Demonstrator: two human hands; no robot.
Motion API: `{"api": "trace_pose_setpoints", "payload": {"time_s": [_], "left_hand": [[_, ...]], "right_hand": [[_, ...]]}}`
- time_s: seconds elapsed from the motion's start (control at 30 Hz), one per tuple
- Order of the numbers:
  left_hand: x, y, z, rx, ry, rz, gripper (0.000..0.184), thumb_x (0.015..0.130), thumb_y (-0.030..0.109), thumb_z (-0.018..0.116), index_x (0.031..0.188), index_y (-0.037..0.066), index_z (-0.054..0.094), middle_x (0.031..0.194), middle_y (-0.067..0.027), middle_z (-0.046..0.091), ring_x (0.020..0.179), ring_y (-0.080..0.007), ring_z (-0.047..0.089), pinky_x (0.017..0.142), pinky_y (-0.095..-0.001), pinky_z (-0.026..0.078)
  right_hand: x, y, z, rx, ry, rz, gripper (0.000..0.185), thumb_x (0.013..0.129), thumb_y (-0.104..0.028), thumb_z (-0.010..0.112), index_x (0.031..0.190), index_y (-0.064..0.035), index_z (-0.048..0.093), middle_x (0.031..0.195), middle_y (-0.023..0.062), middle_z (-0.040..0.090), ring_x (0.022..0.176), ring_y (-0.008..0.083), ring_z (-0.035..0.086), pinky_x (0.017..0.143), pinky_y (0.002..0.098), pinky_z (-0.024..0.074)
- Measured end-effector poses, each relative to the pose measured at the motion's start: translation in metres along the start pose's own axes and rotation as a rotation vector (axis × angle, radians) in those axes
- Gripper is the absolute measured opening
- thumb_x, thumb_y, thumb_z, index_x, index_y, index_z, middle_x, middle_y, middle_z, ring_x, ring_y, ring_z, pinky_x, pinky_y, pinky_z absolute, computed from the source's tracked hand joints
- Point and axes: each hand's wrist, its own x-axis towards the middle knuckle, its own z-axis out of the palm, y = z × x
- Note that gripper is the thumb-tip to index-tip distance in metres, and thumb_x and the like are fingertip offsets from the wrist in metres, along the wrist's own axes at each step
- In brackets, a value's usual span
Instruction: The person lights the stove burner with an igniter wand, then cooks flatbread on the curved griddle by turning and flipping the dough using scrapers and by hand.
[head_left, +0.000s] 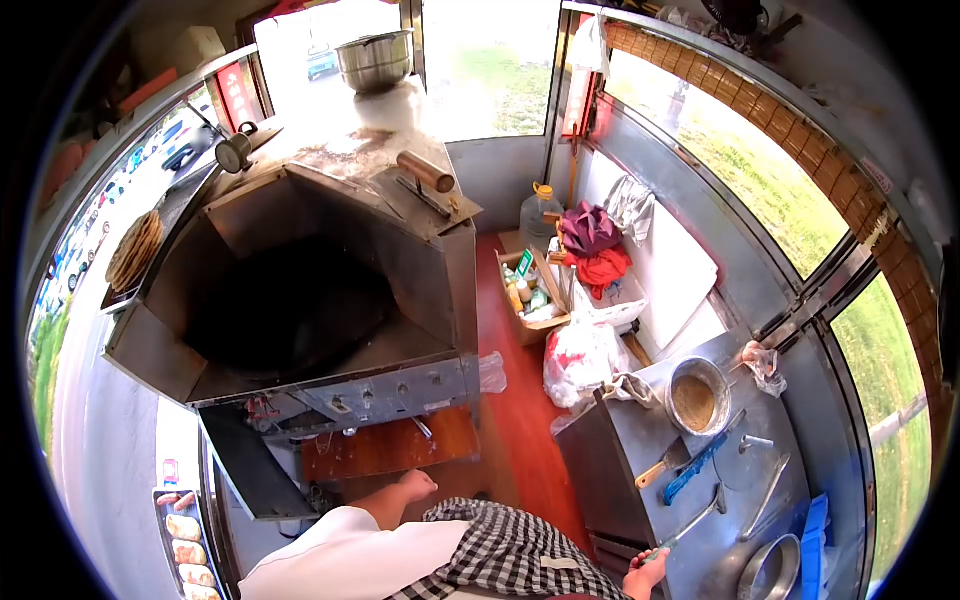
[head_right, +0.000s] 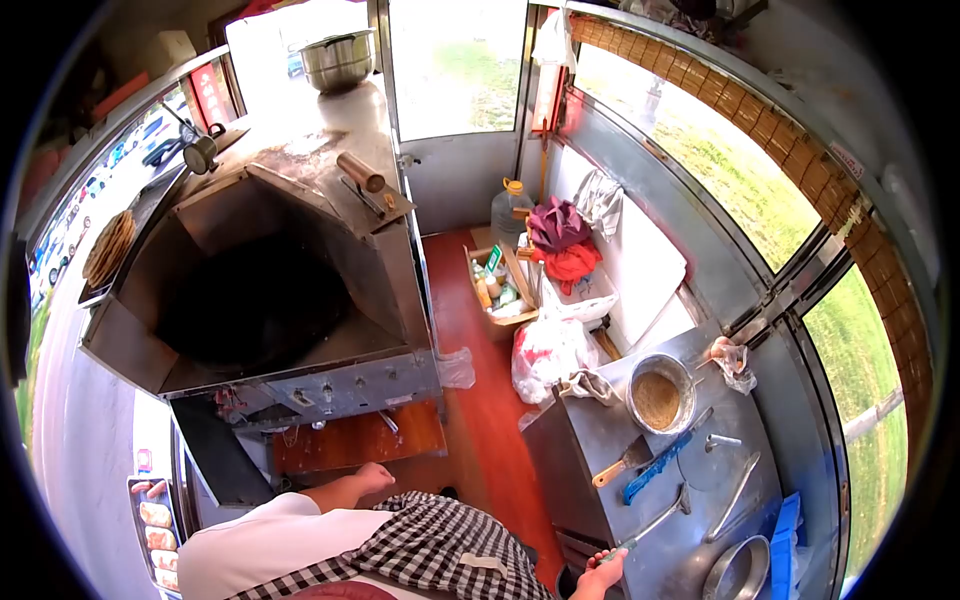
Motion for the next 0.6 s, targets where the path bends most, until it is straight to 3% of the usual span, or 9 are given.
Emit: {"api": "trace_pose_setpoints", "payload": {"time_s": [0.07, 0.17, 0.2, 0.23, 0.3, 0.33, 0.43, 0.47, 0.6], "left_hand": [[0.004, 0.004, -0.006, -0.014, 0.006, 0.013, 0.025, 0.078, 0.033, 0.073, 0.089, 0.010, 0.076, 0.096, -0.0134, 0.073, 0.089, -0.0275, 0.069, 0.082, -0.0375, 0.053], [0.011, 0.010, -0.011, -0.038, 0.010, 0.021, 0.025, 0.078, 0.032, 0.073, 0.089, 0.010, 0.076, 0.095, -0.0131, 0.073, 0.087, -0.0268, 0.069, 0.082, -0.0372, 0.053], [0.009, 0.013, -0.013, -0.041, 0.018, 0.029, 0.025, 0.078, 0.032, 0.073, 0.089, 0.010, 0.077, 0.094, -0.0128, 0.073, 0.087, -0.0266, 0.069, 0.081, -0.0371, 0.053], [0.005, 0.018, -0.016, -0.042, 0.026, 0.036, 0.024, 0.078, 0.032, 0.072, 0.089, 0.010, 0.077, 0.093, -0.0126, 0.073, 0.086, -0.0264, 0.069, 0.081, -0.0371, 0.053], [0.005, 0.018, -0.020, -0.037, 0.042, 0.055, 0.024, 0.079, 0.031, 0.072, 0.090, 0.010, 0.077, 0.092, -0.0123, 0.073, 0.084, -0.0264, 0.069, 0.080, -0.0371, 0.053], [0.007, 0.015, -0.020, -0.031, 0.047, 0.068, 0.024, 0.079, 0.031, 0.072, 0.090, 0.010, 0.077, 0.091, -0.0124, 0.073, 0.084, -0.0265, 0.070, 0.080, -0.0371, 0.053], [0.013, 0.004, -0.018, -0.054, 0.015, 0.066, 0.024, 0.080, 0.030, 0.072, 0.092, 0.009, 0.077, 0.091, -0.0130, 0.073, 0.083, -0.0265, 0.070, 0.079, -0.0372, 0.053], [0.014, -0.001, -0.019, -0.059, -0.007, 0.059, 0.025, 0.080, 0.030, 0.072, 0.092, 0.009, 0.077, 0.091, -0.0132, 0.073, 0.083, -0.0265, 0.070, 0.079, -0.0373, 0.053], [0.038, -0.034, -0.008, -0.126, -0.016, 0.008, 0.024, 0.079, 0.027, 0.073, 0.093, 0.008, 0.076, 0.087, -0.0117, 0.073, 0.077, -0.0232, 0.069, 0.075, -0.0374, 0.054]], "right_hand": [[0.008, 0.004, 0.000, -0.034, 0.041, 0.002, 0.039, 0.093, -0.055, 0.053, 0.089, -0.0159, 0.055, 0.072, -0.0038, 0.055, 0.059, 0.0099, 0.050, 0.053, 0.0256, 0.0401], [-0.047, -0.017, 0.026, -0.009, 0.020, -0.034, 0.036, 0.098, -0.038, 0.052, 0.072, -0.0171, 0.040, 0.058, -0.0012, 0.039, 0.050, 0.0148, 0.048, 0.040, 0.0294, 0.0388], [-0.049, -0.016, 0.028, -0.017, 0.030, -0.038, 0.038, 0.097, -0.038, 0.050, 0.068, -0.0184, 0.036, 0.056, -0.0014, 0.037, 0.047, 0.0155, 0.047, 0.039, 0.0303, 0.0375], [-0.040, -0.011, 0.023, 0.010, 0.012, 0.000, 0.033, 0.098, -0.044, 0.046, 0.078, -0.0177, 0.040, 0.057, 0.0002, 0.041, 0.047, 0.0164, 0.048, 0.039, 0.0306, 0.0390], [-0.019, -0.001, 0.010, 0.063, -0.021, 0.078, 0.041, 0.099, -0.056, 0.038, 0.100, -0.0165, 0.050, 0.061, 0.0034, 0.049, 0.048, 0.0184, 0.049, 0.041, 0.0314, 0.0419], [-0.012, 0.002, 0.006, 0.083, -0.019, 0.104, 0.047, 0.098, -0.059, 0.036, 0.103, -0.0149, 0.052, 0.058, 0.0044, 0.049, 0.046, 0.0185, 0.049, 0.040, 0.0316, 0.0417], [-0.001, 0.013, -0.003, 0.016, 0.240, 0.044, 0.049, 0.088, -0.066, 0.052, 0.088, -0.0164, 0.056, 0.069, -0.0021, 0.056, 0.056, 0.0114, 0.053, 0.050, 0.0256, 0.0421], [0.008, 0.018, -0.011, -0.016, 0.281, 0.019, 0.058, 0.085, -0.072, 0.050, 0.091, -0.0148, 0.056, 0.066, -0.0001, 0.054, 0.054, 0.0130, 0.054, 0.048, 0.0266, 0.0426], [-0.001, 0.012, -0.026, 0.043, 0.207, -0.059, 0.048, 0.094, -0.056, 0.046, 0.099, -0.0106, 0.061, 0.070, -0.0003, 0.055, 0.052, 0.0102, 0.044, 0.044, 0.0244, 0.0340]]}}
